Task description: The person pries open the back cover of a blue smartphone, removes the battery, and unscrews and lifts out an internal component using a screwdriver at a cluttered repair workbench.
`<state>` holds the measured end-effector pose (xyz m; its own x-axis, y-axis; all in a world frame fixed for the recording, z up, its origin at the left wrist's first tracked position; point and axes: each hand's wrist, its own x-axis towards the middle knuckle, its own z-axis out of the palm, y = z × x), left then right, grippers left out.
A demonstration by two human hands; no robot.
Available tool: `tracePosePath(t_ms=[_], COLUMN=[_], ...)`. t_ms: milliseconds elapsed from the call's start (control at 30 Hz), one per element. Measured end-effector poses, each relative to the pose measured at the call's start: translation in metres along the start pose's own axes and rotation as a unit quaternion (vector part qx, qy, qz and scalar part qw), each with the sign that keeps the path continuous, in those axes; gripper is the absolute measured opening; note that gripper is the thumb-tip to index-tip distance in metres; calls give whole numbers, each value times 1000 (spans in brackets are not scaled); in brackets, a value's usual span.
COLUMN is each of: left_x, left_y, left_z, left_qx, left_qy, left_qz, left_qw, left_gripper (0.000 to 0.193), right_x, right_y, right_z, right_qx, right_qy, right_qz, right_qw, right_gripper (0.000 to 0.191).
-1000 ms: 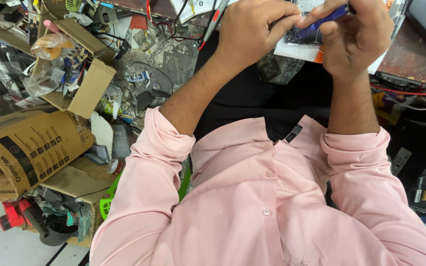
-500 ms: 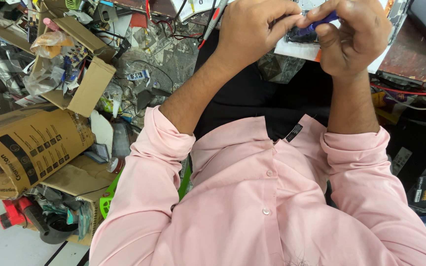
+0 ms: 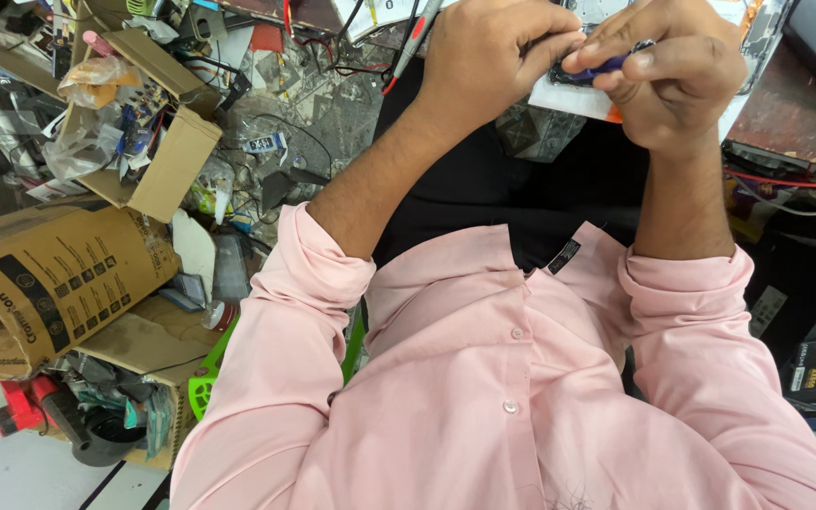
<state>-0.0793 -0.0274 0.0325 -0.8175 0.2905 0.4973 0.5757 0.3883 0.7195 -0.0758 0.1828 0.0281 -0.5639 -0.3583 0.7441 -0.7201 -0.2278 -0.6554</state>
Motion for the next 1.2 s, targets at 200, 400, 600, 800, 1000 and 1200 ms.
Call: tracePosePath(t_ms=[200, 400, 600, 800, 1000, 1200], left_x=[0, 0, 0, 0, -1, -1], left_y=[0, 0, 2, 3, 4, 4], left_z=[-1, -1, -2, -2, -2, -1], left_qx=[-2, 2, -4, 15, 6, 19], left_qy=[-9, 3, -9, 5, 0, 9], left_qz=[-6, 3, -4, -4, -5, -3], left_qw=[1000, 1000, 1000, 1000, 1000, 1000], left_gripper=[11, 11, 10, 11, 13, 13], right_x=[5, 9, 7, 7, 6, 5], right_y=[-4, -9, -8, -5, -2, -2], right_z=[3, 4, 4, 2, 0, -2], right_qx=[-59, -78, -55, -7, -81, -41], right_qy=[11, 3, 17, 27, 4, -24], right_qz=[-5, 32, 26, 74, 13, 22], right_qw=[998, 996, 998, 997, 997, 999], right_gripper=[40, 40, 35, 33, 44, 40])
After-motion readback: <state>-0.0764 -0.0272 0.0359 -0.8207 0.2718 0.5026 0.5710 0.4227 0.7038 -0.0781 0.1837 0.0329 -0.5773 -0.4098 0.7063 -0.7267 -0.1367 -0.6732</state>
